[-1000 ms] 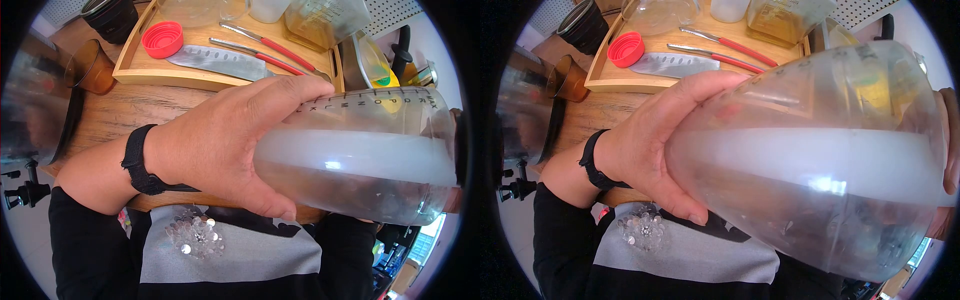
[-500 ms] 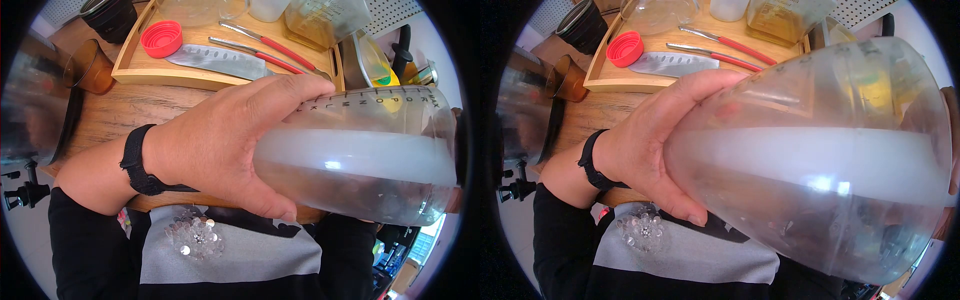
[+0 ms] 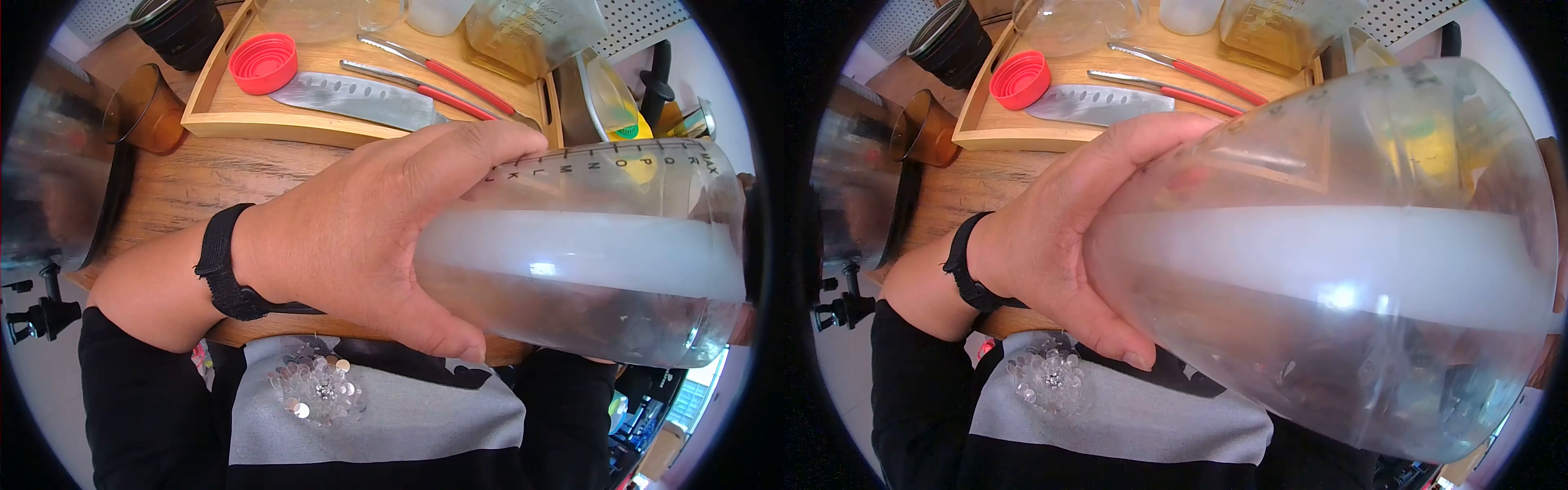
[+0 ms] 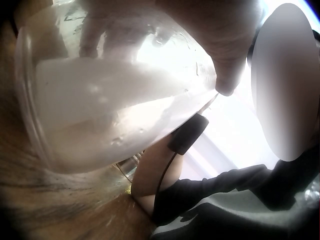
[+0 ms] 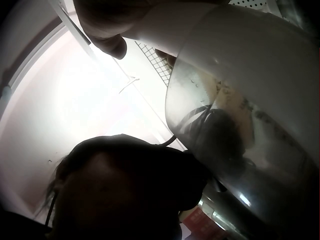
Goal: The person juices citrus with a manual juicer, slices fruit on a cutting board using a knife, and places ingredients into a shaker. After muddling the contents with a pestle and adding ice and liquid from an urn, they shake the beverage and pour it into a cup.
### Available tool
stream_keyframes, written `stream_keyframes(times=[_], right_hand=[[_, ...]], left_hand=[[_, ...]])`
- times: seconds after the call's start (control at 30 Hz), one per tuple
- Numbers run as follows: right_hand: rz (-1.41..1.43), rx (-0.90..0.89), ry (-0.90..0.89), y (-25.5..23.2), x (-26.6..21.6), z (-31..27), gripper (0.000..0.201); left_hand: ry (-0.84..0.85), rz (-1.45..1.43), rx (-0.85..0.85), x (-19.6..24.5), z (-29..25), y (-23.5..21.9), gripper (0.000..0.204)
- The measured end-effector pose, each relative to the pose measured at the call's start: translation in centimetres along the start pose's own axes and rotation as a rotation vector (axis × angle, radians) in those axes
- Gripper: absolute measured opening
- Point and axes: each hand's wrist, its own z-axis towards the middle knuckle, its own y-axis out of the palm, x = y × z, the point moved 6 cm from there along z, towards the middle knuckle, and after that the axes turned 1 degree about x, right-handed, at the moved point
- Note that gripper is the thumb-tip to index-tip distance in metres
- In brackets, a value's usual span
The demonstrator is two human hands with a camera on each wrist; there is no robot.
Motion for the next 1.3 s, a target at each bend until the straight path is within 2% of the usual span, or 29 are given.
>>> stream_keyframes(times=[0.27, 0.33, 0.37, 0.43, 0.57, 0.63, 0.77, 0.83, 0.87, 0.93, 0.97, 1.07, 1.13, 1.17, 1.3], right_hand=[[0.019, -0.039, -0.005, -0.5, -0.4, 0.1, 0.057], [-0.060, -0.084, 0.121, -0.7, -0.7, 0.5, 0.058], [-0.060, -0.083, 0.121, -1.0, -0.3, 0.2, 0.058], [0.059, -0.043, -0.013, -1.5, 0.2, -0.4, 0.059], [-0.054, -0.065, 0.071, -1.1, 0.3, 0.1, 0.059], [-0.007, -0.117, 0.071, -1.5, 0.6, 0.1, 0.060], [0.101, -0.094, -0.007, -2.5, 0.5, 0.0, 0.059], [0.013, -0.207, 0.225, -2.3, 0.2, 0.8, 0.058], [0.014, -0.207, 0.225, -0.3, 1.6, 0.6, 0.058], [-0.618, 0.346, -0.078, 2.5, 3.3, -0.1, 0.058], [-0.617, 0.346, -0.078, 2.5, 3.5, -0.3, 0.058], [-0.405, 0.219, -0.138, 2.8, 3.8, -0.5, 0.058], [-0.263, 0.135, -0.175, 2.5, 3.8, -0.7, 0.058], [-0.192, 0.094, -0.193, 2.1, 3.8, -0.8, 0.058], [0.093, -0.072, -0.264, -1.7, 3.1, -0.9, 0.058]], left_hand=[[0.012, -0.015, 0.014, 0.0, 0.0, 0.1, 0.097], [0.009, 0.009, 0.010, 0.0, 0.0, 0.1, 0.099], [0.009, 0.008, 0.010, -0.1, 0.0, 0.1, 0.099], [0.016, -0.004, 0.027, -0.2, -0.1, 0.1, 0.100], [0.016, -0.006, 0.044, -0.4, -0.2, 0.2, 0.102], [-0.028, -0.043, 0.022, -0.7, -0.3, 0.2, 0.103], [-0.044, -0.034, 0.007, -0.6, -0.2, 0.2, 0.103], [-0.046, -0.057, 0.018, -0.7, -0.2, 0.2, 0.103], [-0.046, -0.057, 0.019, -0.7, -0.2, 0.2, 0.103], [-0.082, -0.076, 0.021, -0.9, -0.2, 0.2, 0.103], [-0.082, -0.075, 0.021, -0.9, -0.2, 0.3, 0.103], [-0.091, -0.084, 0.037, -0.9, -0.2, 0.0, 0.103], [-0.145, -0.070, -0.089, -1.0, -0.3, 0.2, 0.120], [-0.146, -0.071, -0.089, -1.1, -0.3, 0.2, 0.120], [-0.137, -0.057, -0.096, -1.0, -0.3, 0.1, 0.120]])
